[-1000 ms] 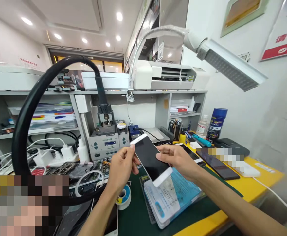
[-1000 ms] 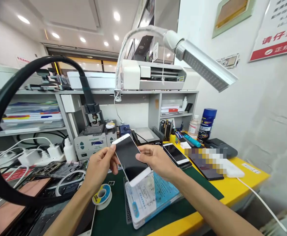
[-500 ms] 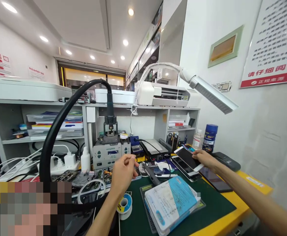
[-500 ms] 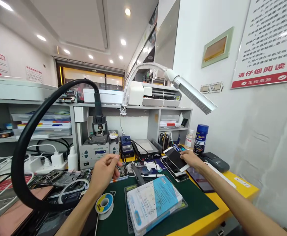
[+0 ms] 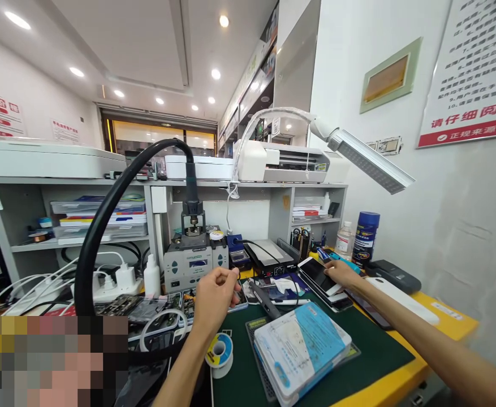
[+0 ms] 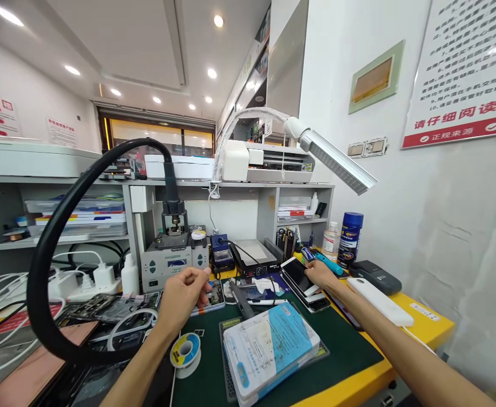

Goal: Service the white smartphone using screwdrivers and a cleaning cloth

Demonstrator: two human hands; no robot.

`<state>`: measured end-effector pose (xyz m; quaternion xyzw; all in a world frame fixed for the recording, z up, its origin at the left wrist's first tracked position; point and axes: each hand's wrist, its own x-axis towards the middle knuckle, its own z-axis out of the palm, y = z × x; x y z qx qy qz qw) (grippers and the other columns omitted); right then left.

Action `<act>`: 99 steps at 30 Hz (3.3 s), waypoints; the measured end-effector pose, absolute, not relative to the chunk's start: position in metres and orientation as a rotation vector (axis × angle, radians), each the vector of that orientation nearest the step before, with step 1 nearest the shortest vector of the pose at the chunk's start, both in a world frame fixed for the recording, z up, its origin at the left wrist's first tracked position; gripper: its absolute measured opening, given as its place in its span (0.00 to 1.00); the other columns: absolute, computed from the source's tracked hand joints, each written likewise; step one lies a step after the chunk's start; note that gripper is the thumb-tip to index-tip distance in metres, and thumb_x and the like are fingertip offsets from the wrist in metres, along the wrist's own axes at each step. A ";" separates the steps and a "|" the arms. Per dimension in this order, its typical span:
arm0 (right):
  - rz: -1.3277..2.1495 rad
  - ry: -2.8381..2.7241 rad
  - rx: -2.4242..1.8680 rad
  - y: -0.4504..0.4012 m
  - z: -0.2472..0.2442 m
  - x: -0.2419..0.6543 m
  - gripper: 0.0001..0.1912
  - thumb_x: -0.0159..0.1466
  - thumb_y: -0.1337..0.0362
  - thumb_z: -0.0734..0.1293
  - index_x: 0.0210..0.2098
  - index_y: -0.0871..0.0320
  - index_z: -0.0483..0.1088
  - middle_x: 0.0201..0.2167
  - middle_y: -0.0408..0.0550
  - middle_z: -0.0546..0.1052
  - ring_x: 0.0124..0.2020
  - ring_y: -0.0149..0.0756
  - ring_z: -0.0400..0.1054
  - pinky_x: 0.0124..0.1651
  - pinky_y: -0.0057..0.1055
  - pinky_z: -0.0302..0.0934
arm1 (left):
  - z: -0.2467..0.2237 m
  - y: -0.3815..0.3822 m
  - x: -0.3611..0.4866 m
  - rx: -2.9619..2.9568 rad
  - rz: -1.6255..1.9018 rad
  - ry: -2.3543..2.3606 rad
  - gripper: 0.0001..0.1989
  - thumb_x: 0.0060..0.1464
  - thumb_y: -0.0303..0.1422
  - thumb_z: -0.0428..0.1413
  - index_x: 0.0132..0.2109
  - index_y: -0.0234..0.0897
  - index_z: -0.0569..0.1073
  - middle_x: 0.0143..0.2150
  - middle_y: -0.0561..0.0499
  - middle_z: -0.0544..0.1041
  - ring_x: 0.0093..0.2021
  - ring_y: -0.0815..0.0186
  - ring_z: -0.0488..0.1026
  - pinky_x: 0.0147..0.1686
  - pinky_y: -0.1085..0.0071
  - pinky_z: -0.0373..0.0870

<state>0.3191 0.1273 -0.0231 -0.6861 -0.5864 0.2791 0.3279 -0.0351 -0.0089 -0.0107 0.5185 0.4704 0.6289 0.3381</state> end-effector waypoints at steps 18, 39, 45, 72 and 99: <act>0.098 -1.989 -2.014 0.111 -0.012 0.302 0.17 0.70 0.58 0.68 0.55 0.59 0.70 0.54 0.52 0.74 0.49 0.44 0.73 0.51 0.47 0.70 | -0.009 -0.002 -0.053 1.237 1.817 1.311 0.15 0.56 0.45 0.57 0.36 0.36 0.73 0.26 0.52 0.77 0.18 0.69 0.70 0.18 0.73 0.67; 0.795 -1.731 -1.270 0.154 0.033 0.065 0.16 0.70 0.59 0.67 0.55 0.58 0.70 0.54 0.52 0.74 0.48 0.43 0.73 0.49 0.44 0.71 | -0.011 -0.001 -0.056 1.161 1.969 1.427 0.16 0.56 0.46 0.54 0.36 0.37 0.72 0.25 0.52 0.75 0.16 0.68 0.68 0.17 0.72 0.64; 0.905 -1.506 -1.133 0.145 0.047 0.116 0.16 0.70 0.58 0.67 0.54 0.59 0.70 0.52 0.52 0.75 0.47 0.42 0.74 0.48 0.44 0.71 | -0.009 -0.002 -0.054 1.133 1.988 1.415 0.16 0.56 0.46 0.55 0.36 0.37 0.73 0.27 0.51 0.76 0.17 0.68 0.68 0.19 0.72 0.64; 1.608 -1.158 -0.627 0.048 0.012 0.208 0.11 0.57 0.60 0.76 0.28 0.59 0.73 0.19 0.39 0.69 0.15 0.27 0.63 0.16 0.22 0.57 | -0.001 -0.038 -0.025 2.636 1.695 1.303 0.31 0.44 0.22 0.53 0.57 0.41 0.74 0.58 0.39 0.66 0.61 0.44 0.61 0.58 0.40 0.61; 1.670 -1.099 -0.667 0.042 0.015 0.212 0.10 0.50 0.61 0.78 0.30 0.57 0.78 0.14 0.42 0.69 0.15 0.33 0.65 0.15 0.25 0.61 | 0.006 -0.021 -0.032 1.219 1.720 1.411 0.17 0.52 0.47 0.63 0.29 0.37 0.76 0.28 0.52 0.72 0.31 0.67 0.66 0.28 0.74 0.62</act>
